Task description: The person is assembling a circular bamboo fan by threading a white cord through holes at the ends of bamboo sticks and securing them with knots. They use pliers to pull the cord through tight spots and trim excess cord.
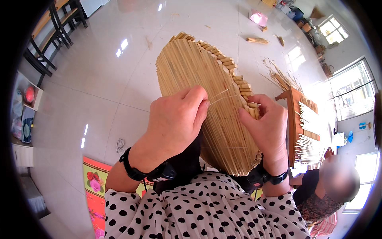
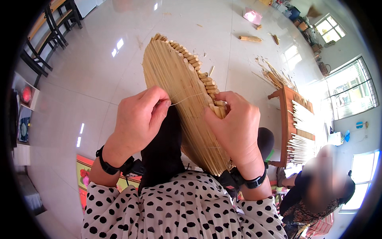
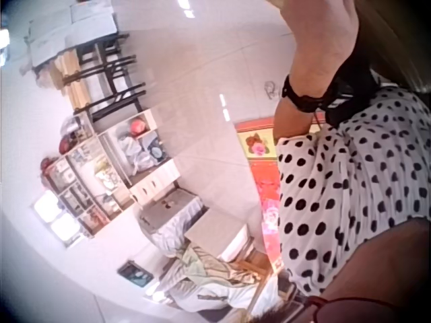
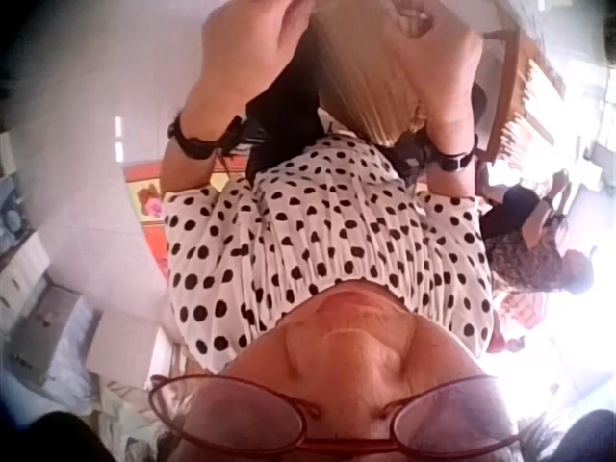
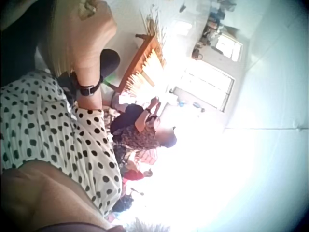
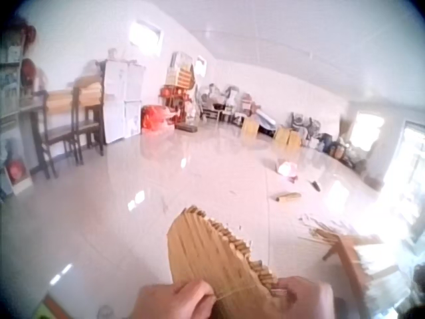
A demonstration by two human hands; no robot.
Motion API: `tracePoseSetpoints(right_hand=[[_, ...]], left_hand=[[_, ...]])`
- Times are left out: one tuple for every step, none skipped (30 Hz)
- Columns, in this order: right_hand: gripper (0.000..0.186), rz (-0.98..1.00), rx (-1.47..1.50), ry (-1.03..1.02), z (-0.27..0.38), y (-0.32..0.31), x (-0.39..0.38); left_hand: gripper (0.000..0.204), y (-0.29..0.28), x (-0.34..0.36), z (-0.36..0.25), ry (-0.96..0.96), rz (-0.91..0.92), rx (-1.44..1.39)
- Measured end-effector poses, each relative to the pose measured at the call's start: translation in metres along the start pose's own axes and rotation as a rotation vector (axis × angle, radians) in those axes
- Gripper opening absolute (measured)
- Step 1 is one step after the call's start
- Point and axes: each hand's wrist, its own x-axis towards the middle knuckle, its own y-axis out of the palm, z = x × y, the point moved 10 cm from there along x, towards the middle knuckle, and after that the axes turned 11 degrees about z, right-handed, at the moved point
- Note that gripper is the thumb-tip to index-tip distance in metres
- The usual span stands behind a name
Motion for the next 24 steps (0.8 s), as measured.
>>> tracePoseSetpoints(right_hand=[[0.029,0.007,0.022,0.003,-0.002,0.000,0.000],[0.029,0.014,0.044,0.006,-0.005,0.000,0.000],[0.028,0.022,0.073,0.012,-0.008,0.001,0.001],[0.029,0.001,0.081,-0.009,-0.009,0.000,0.001],[0.029,-0.021,0.089,-0.029,-0.010,-0.001,0.001],[0.030,-0.043,0.099,-0.049,-0.010,-0.002,0.001],[0.030,-0.041,0.115,-0.051,-0.010,-0.002,0.000],[0.029,-0.039,0.131,-0.052,-0.009,-0.002,0.000],[0.028,-0.038,0.148,-0.054,-0.009,-0.001,0.000],[0.028,-0.039,0.160,-0.059,-0.010,-0.001,0.000],[0.027,-0.040,0.173,-0.064,-0.011,-0.001,0.000],[0.027,-0.041,0.187,-0.069,-0.011,0.000,0.000],[0.027,-0.040,0.177,-0.070,-0.011,0.000,0.000],[0.027,-0.039,0.166,-0.070,-0.011,0.000,0.000],[0.027,-0.040,0.155,-0.070,-0.011,0.000,0.000],[0.027,-0.042,0.163,-0.074,-0.011,0.000,0.000],[0.027,-0.043,0.170,-0.079,-0.011,0.000,0.000],[0.027,-0.046,0.177,-0.085,-0.011,0.000,0.000],[0.027,-0.043,0.170,-0.082,-0.011,0.000,0.000],[0.027,-0.041,0.164,-0.079,-0.011,0.000,0.000],[0.027,-0.039,0.160,-0.075,-0.011,0.000,0.000],[0.027,-0.039,0.163,-0.076,-0.011,0.001,0.000],[0.027,-0.039,0.167,-0.078,-0.011,0.001,0.000],[0.027,-0.041,0.169,-0.078,-0.011,0.001,0.000]], left_hand=[[0.010,0.001,0.000,0.000,-0.002,0.019,0.010],[0.010,0.004,-0.001,-0.001,-0.004,0.038,0.019],[0.010,0.004,0.000,-0.002,0.009,0.035,0.013],[0.010,0.006,0.000,-0.002,0.022,0.030,0.007],[0.010,0.007,0.001,-0.003,0.035,0.026,0.000],[0.011,0.009,0.001,-0.004,0.042,0.035,0.006],[0.011,0.010,0.001,-0.005,0.048,0.043,0.012],[0.011,0.012,0.001,-0.005,0.054,0.051,0.017],[0.011,0.012,0.001,-0.006,0.065,0.050,0.012],[0.011,0.012,0.001,-0.007,0.076,0.048,0.006],[0.011,0.012,0.000,-0.008,0.086,0.047,0.001],[0.011,0.013,0.000,-0.008,0.092,0.049,-0.001],[0.011,0.014,-0.001,-0.008,0.097,0.052,-0.002],[0.011,0.014,-0.002,-0.008,0.102,0.055,-0.004],[0.011,0.014,-0.001,-0.009,0.105,0.049,-0.009],[0.011,0.013,-0.001,-0.009,0.108,0.043,-0.013],[0.011,0.012,-0.001,-0.010,0.110,0.037,-0.018],[0.011,0.012,-0.001,-0.010,0.109,0.041,-0.020],[0.011,0.012,-0.001,-0.010,0.108,0.045,-0.022],[0.011,0.012,-0.001,-0.010,0.107,0.049,-0.023],[0.011,0.012,-0.001,-0.010,0.101,0.055,-0.024],[0.011,0.013,-0.001,-0.010,0.096,0.061,-0.025],[0.011,0.013,-0.001,-0.010,0.091,0.067,-0.025],[0.011,0.013,-0.001,-0.010,0.092,0.067,-0.032]])
